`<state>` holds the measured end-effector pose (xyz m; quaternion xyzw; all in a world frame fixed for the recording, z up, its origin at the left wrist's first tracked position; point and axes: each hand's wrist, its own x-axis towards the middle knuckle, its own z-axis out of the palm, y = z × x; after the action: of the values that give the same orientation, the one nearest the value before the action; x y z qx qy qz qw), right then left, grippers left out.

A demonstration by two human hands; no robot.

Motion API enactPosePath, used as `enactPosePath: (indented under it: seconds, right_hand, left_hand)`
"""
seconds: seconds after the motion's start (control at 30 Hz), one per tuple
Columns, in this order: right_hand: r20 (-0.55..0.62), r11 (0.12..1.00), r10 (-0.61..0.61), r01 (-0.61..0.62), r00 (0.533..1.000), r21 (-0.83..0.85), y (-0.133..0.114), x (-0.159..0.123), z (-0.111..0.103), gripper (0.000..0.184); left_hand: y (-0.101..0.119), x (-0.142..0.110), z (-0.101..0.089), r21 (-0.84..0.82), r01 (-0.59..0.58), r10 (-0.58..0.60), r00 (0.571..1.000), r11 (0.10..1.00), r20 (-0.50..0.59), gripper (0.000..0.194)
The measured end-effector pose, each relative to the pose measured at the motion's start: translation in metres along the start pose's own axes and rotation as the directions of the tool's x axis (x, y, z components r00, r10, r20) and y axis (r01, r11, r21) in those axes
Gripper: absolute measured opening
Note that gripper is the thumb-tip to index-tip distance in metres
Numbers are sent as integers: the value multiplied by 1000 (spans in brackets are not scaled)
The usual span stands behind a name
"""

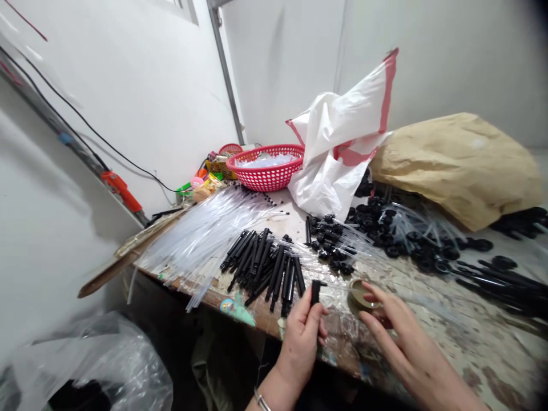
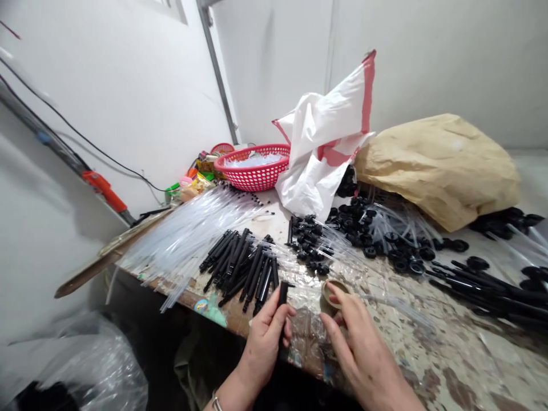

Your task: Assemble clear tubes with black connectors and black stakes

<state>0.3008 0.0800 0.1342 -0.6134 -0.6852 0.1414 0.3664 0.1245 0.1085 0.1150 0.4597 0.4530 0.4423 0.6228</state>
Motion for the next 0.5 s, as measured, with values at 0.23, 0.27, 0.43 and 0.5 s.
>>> enactPosePath:
  seconds: [0.23, 0.27, 0.43, 0.5]
  right_hand:
    - [237, 988, -83, 50, 968, 144, -14, -33, 0, 27]
    - [256, 985, -83, 41, 963, 167, -15, -36, 1, 26]
    - [341, 967, -87, -3, 936, 255, -17, -40, 7, 24]
    - [382, 964, -83, -24, 920, 265, -18, -39, 8, 24]
  left_hand:
    - [39, 45, -54, 498, -277, 429, 876, 822, -220, 48]
    - [42, 53, -61, 581, -281, 466, 863, 764, -195, 47]
    - [47, 87, -78, 719, -313, 558, 820, 621, -126, 46]
    - [47, 94, -81, 751, -317, 595, 794, 580, -124, 45]
